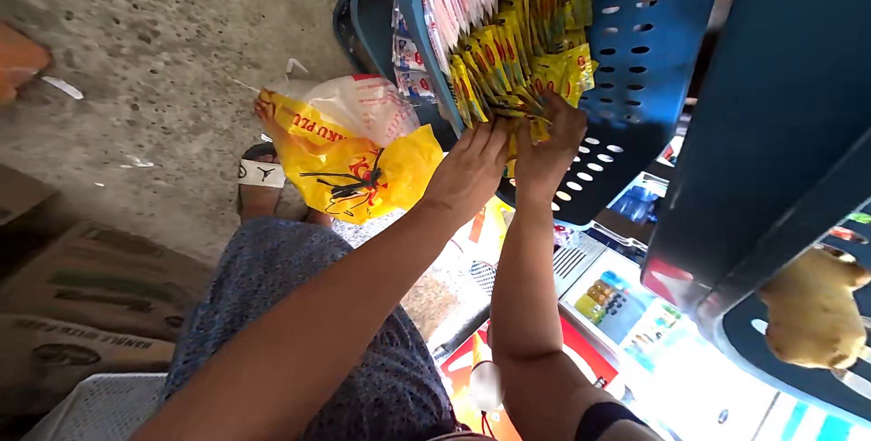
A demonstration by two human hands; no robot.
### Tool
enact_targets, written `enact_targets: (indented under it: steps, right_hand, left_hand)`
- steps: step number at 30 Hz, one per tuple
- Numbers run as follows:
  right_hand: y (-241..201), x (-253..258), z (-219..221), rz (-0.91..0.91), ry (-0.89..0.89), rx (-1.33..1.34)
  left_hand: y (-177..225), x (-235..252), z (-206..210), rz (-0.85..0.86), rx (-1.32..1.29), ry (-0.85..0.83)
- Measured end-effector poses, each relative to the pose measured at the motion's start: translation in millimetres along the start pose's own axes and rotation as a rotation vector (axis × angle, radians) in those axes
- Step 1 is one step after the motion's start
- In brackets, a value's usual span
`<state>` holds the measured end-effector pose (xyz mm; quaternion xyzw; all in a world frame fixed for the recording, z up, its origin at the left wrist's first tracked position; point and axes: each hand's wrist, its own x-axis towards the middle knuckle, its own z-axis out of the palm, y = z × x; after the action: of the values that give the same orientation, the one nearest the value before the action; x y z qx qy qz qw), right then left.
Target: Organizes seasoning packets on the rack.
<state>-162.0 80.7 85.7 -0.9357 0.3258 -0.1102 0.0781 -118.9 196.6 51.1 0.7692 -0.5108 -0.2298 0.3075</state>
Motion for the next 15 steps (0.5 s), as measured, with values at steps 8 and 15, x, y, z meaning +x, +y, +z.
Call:
enact_targets:
  steps: [8,15]
  right_hand:
    - [-12,2,-1,-0.006,0.077,-0.107]
    - [-6,-4,7,-0.153,0.106,-0.095]
  left_hand:
    - [4,-151,23,-0.041,-0.309,-0.143]
    - [-35,-289,20,-0.501,-0.250,-0.428]
